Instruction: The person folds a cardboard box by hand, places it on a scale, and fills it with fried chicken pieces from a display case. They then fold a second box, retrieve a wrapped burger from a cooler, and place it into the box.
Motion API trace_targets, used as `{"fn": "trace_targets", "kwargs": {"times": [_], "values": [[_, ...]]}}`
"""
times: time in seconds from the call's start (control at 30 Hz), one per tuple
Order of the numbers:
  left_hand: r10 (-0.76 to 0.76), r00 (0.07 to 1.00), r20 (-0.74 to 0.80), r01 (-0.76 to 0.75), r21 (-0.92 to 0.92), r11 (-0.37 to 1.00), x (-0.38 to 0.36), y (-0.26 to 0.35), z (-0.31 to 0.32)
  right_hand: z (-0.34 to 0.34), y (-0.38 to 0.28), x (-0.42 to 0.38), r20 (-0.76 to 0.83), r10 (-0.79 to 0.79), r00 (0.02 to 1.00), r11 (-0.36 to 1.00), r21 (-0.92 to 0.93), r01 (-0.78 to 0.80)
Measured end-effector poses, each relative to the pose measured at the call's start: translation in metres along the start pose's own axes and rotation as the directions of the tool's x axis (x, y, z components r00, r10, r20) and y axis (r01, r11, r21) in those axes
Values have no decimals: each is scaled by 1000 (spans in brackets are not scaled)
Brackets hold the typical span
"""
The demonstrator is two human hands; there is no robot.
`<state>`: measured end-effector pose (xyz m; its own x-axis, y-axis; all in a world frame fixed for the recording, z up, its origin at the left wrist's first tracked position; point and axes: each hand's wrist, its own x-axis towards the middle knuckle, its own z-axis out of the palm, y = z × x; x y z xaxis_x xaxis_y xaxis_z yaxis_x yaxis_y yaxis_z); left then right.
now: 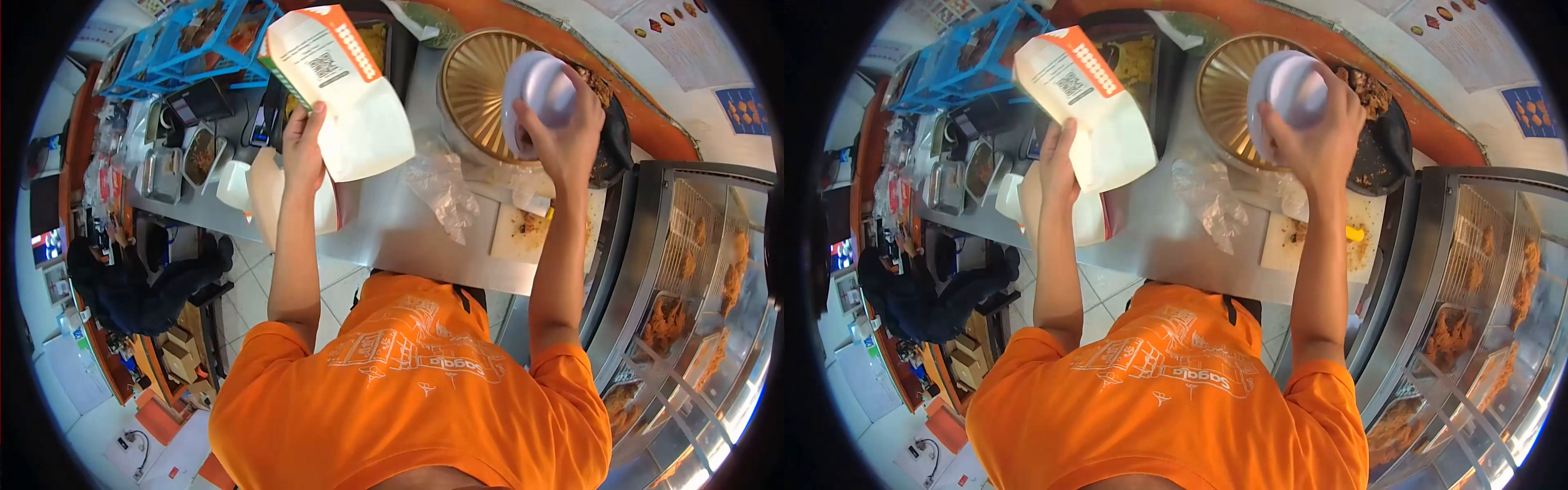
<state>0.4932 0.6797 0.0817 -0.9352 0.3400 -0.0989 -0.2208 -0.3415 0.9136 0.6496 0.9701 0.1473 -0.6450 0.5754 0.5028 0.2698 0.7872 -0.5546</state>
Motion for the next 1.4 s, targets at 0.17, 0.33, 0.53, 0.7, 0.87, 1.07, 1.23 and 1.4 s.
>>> {"fn": "trace_targets", "kwargs": {"times": [0.17,0.33,0.53,0.7,0.87,1.07,1.23,1.4], "values": [[43,999,-31,-34,243,969,-28,-22,-39,18,-36,-158,407,-38,913,970,234,-64],[-21,998,-52,34,254,967,-50,-66,-37,122,-39,-292,514,184,838,980,-29,-198],[-114,993,-42,120,233,965,-61,-81,-54,137,-25,-277,203,239,950,969,-117,-219],[-250,968,25,234,275,933,-76,-73,-75,180,29,-226,10,417,909,908,20,-418],[-543,807,234,399,461,792,-129,-126,-100,200,44,-213,97,477,874,864,-238,-445],[-609,752,250,535,308,787,-145,-161,-104,176,18,-195,98,405,909,910,-137,-391],[-640,729,243,605,209,769,-142,-155,-100,223,8,-154,162,661,733,744,-276,-609],[-613,762,208,558,269,785,-134,-169,-108,170,22,-190,-26,580,814,814,65,-578]]}}
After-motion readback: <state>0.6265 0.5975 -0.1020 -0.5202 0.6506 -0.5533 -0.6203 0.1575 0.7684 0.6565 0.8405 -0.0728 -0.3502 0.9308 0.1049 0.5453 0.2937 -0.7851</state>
